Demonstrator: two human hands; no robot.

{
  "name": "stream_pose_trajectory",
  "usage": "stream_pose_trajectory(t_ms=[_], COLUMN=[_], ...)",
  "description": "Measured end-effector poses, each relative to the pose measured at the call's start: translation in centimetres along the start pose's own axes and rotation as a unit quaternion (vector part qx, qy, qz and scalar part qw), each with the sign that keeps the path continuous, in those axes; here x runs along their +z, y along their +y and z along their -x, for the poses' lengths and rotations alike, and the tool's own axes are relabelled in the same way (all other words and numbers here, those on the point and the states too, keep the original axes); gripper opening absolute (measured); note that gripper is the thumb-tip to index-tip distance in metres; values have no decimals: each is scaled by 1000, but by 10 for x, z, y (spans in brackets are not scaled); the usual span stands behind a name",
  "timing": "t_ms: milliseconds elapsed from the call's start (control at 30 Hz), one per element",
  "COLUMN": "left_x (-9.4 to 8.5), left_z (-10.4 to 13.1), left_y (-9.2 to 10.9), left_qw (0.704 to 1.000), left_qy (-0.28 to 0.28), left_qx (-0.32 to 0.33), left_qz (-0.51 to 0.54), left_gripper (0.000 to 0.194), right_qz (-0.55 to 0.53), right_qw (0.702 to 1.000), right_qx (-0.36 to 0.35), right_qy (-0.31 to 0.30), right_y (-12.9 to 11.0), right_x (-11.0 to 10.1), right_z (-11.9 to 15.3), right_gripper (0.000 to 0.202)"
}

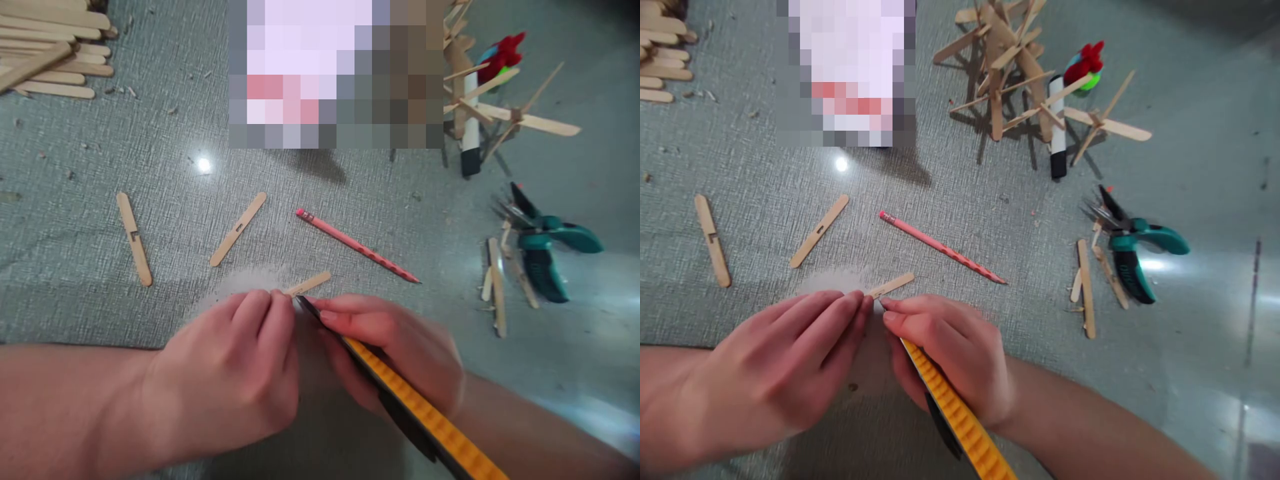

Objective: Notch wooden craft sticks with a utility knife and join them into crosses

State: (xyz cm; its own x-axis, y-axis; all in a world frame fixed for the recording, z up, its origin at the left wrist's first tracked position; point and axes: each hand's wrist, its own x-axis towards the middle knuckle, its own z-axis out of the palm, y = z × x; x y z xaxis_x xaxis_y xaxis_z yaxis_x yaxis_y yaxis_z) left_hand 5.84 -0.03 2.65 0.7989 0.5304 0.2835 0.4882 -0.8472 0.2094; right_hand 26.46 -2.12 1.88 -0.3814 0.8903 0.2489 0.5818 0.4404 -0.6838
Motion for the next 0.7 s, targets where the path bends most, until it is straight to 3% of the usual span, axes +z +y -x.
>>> stream_pose_trajectory(t_ms=[700], left_x=[-1], left_z=[-2], left_y=[0], left_qw=[996], left_qy=[13], left_qx=[52], left_qz=[-68], left_gripper=[25], right_qz=[-2], right_qw=[1000], right_qx=[-12], right_qy=[12], right_y=[1], right_x=[6], right_z=[1], right_gripper=[24])
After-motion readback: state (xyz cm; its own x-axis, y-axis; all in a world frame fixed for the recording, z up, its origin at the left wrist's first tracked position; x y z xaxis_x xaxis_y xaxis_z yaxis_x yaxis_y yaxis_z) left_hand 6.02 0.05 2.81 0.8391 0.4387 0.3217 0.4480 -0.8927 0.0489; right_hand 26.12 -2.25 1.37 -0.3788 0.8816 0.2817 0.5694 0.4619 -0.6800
